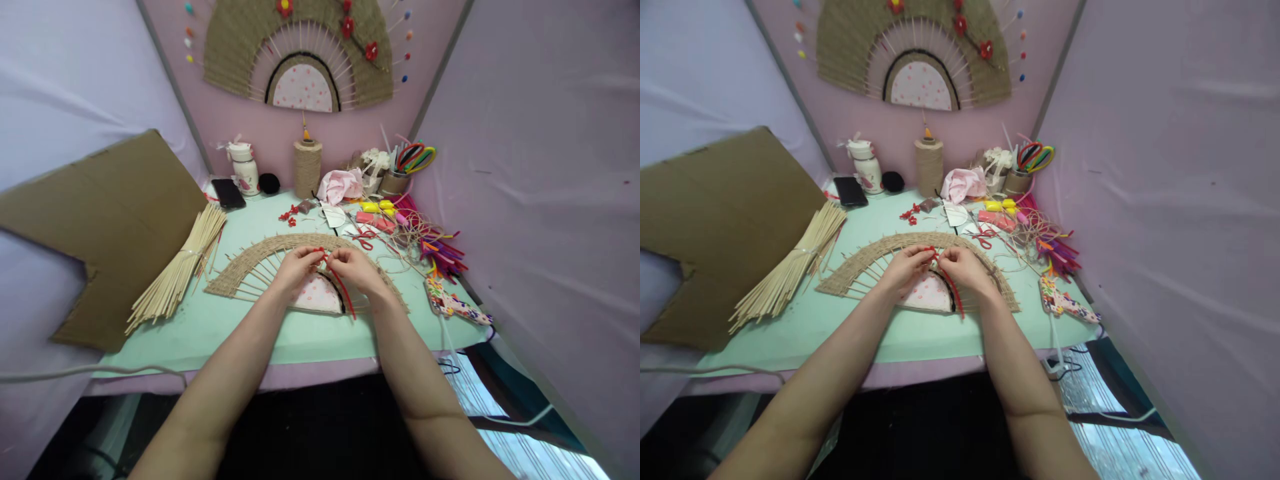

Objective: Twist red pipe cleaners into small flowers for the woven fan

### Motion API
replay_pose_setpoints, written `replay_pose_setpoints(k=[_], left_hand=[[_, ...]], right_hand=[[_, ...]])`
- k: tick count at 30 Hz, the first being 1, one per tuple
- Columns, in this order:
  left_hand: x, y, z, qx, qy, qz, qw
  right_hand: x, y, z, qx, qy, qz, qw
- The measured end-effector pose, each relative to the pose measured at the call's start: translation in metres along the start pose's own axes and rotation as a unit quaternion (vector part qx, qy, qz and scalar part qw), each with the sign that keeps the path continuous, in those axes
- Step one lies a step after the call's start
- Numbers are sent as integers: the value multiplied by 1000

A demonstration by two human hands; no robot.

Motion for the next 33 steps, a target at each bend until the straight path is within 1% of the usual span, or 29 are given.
replay_pose_setpoints(k=[3,6,8,12,14,17,19,21,24,28,33], left_hand=[[-1,2,-2,34,14,0,999],[0,2,-5,41,27,4,999],[1,1,-7,18,31,14,999],[1,4,-4,-52,42,30,997],[0,7,-3,-104,27,42,993],[0,8,-5,-175,-23,53,983],[1,8,-8,-204,-60,50,976],[1,8,-10,-222,-78,50,971],[-2,10,-8,-208,-60,53,975],[-7,14,-1,-139,-30,62,988],[-10,14,2,-115,-36,70,990]], right_hand=[[-2,1,-1,-43,-7,-15,999],[-4,4,-4,-80,-12,-47,996],[-6,6,-6,-90,-6,-66,994],[-8,10,-9,-93,4,-84,992],[-8,12,-9,-81,11,-87,993],[-8,14,-8,-46,39,-87,994],[-7,14,-7,-2,62,-82,995],[-5,14,-6,46,88,-80,992],[-3,13,-3,106,139,-89,981],[0,13,2,182,202,-105,957],[2,13,6,250,229,-147,929]])
Point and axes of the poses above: each hand's wrist, its own x-axis away from the middle knuckle, its own y-axis out of the back of the hand, z = x × y, the point moved 2 cm from there along -x, towards the middle knuckle, and after that the axes turned 10 degrees about x, right-handed, at the moved point
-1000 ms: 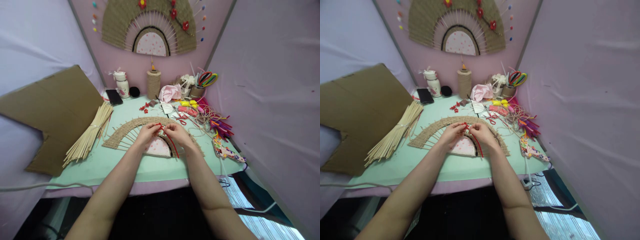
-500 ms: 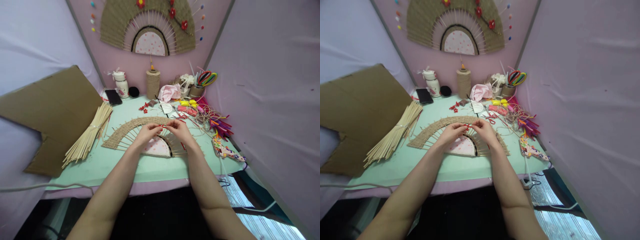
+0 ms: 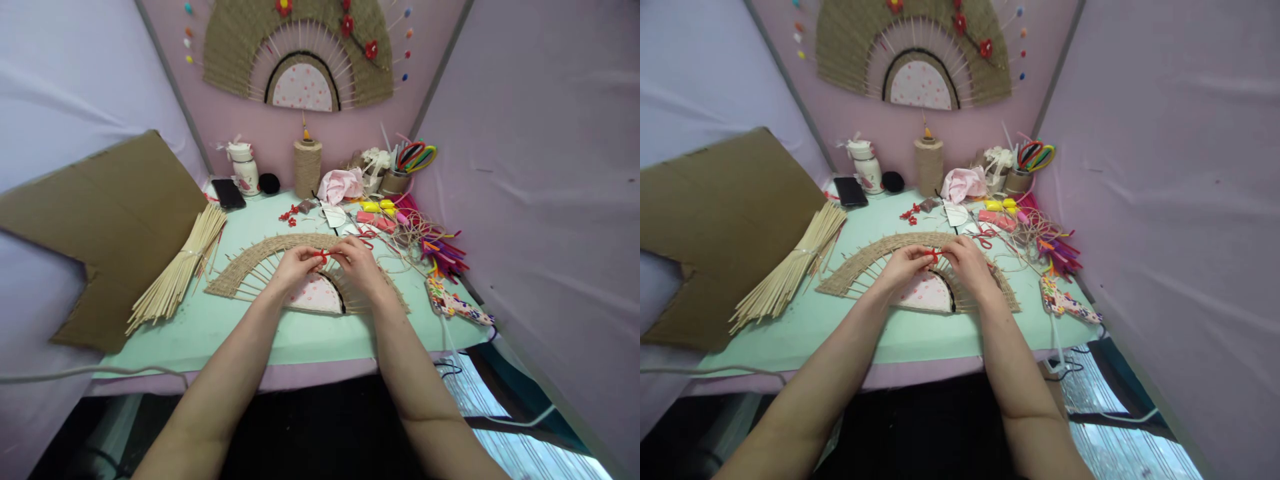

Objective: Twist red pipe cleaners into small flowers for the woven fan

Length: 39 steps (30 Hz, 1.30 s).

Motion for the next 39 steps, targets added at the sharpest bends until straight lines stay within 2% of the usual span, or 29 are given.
replay_pose_setpoints(k=[5,11,19,27,32,39], left_hand=[[3,-9,0,76,8,-18,997],[7,-19,1,123,1,-31,992],[3,-16,4,132,-20,-44,990],[7,-18,2,145,-7,-48,988],[7,-17,4,144,-19,-51,988],[3,-13,10,89,-55,-66,992]], right_hand=[[-1,1,3,36,18,-32,999],[-1,1,8,34,6,-37,999],[0,-2,9,-25,-31,-50,998],[0,-4,9,-60,-51,-86,993],[1,-6,11,-108,-72,-75,989],[1,-11,12,-207,-109,-55,971]])
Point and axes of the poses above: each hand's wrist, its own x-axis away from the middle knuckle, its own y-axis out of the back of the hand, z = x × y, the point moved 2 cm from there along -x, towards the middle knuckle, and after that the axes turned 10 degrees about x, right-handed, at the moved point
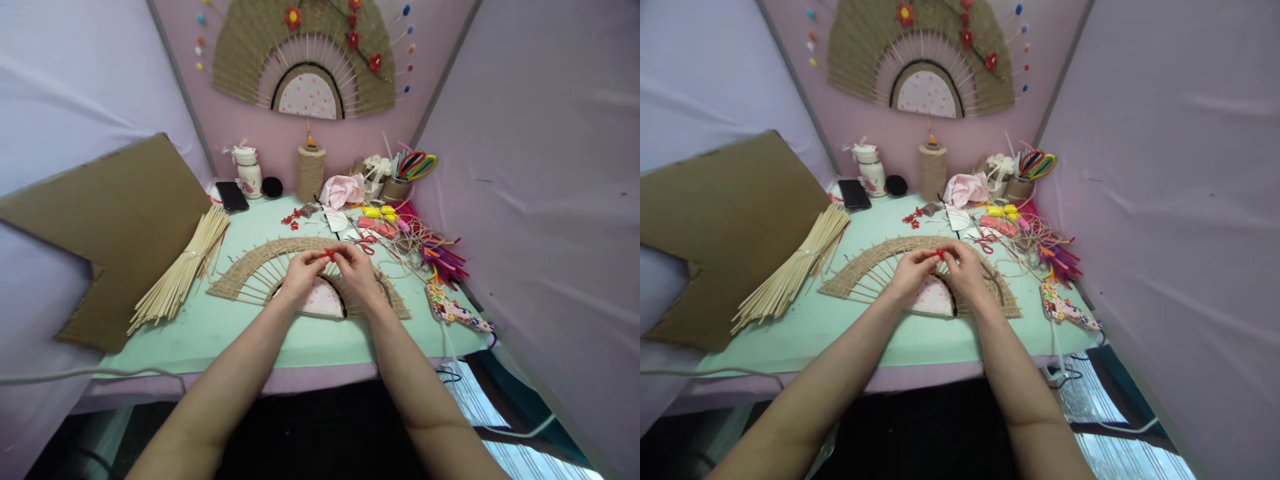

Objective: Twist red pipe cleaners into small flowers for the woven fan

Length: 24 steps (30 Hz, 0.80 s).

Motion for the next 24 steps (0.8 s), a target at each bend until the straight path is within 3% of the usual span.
replay_pose_setpoints(k=[5,8,15,24], left_hand=[[3,-6,-2,68,21,13,997],[4,-7,-2,81,-4,9,997],[2,-2,-6,-44,-92,-33,994],[3,-4,-8,-46,-71,-27,996]], right_hand=[[-1,-2,-1,-58,-21,14,998],[-1,-6,-3,-96,-37,30,994],[-2,-4,-7,-29,-46,20,998],[-4,2,-7,22,-10,3,1000]])
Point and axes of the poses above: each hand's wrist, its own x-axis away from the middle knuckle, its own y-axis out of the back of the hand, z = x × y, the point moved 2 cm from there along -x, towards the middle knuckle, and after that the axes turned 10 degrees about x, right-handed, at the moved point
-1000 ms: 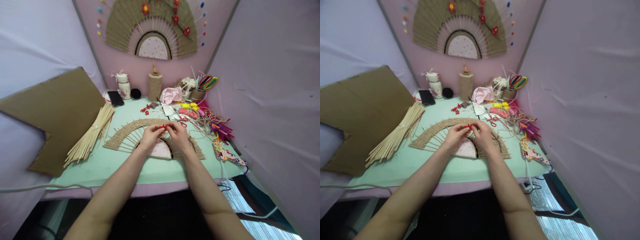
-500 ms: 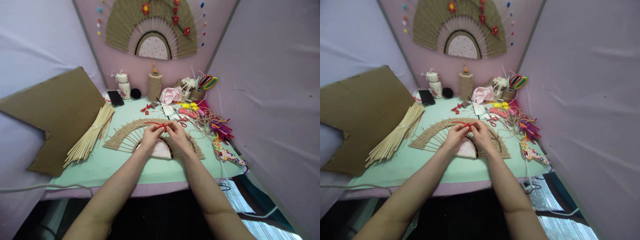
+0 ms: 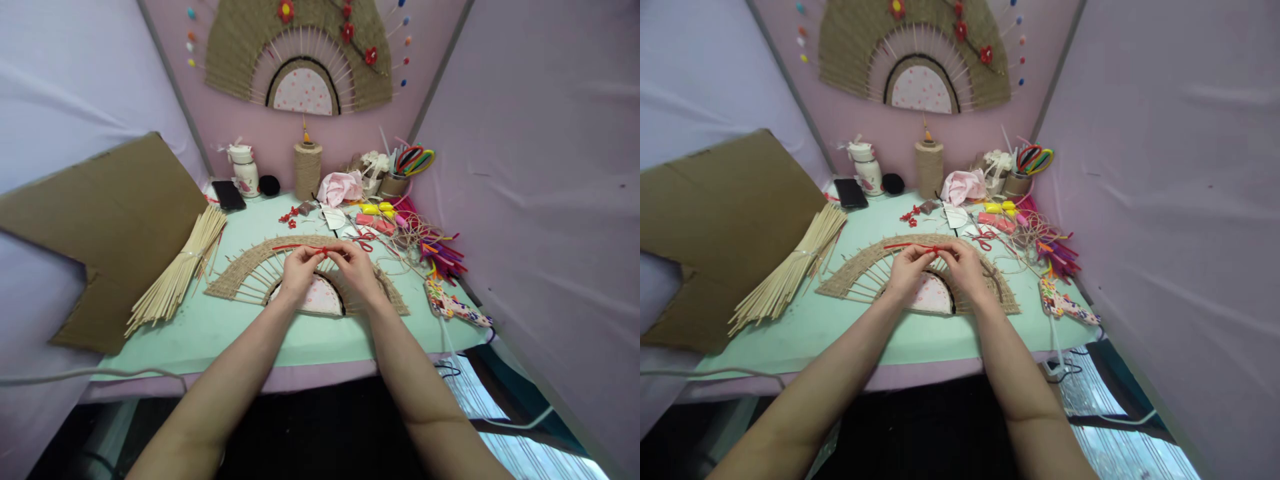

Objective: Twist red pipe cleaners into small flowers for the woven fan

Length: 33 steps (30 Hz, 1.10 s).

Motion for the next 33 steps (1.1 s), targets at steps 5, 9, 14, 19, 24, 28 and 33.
replay_pose_setpoints(k=[5,9,14,19,24,28,33], left_hand=[[0,-1,1,4,-1,5,1000],[0,0,3,22,-4,-1,1000],[-1,2,4,-2,-25,-10,1000],[-1,1,3,-11,-36,-12,999],[-2,2,5,-8,-34,1,999],[-2,4,6,-34,-37,-13,999],[-2,6,7,-50,-29,-25,998]], right_hand=[[1,1,1,9,-11,0,1000],[2,0,2,14,-13,-6,1000],[4,-4,3,17,-25,-11,999],[5,-7,2,11,-41,-10,999],[5,-9,1,4,-52,-1,999],[5,-8,0,12,-59,1,998],[4,-9,-2,13,-57,0,998]])
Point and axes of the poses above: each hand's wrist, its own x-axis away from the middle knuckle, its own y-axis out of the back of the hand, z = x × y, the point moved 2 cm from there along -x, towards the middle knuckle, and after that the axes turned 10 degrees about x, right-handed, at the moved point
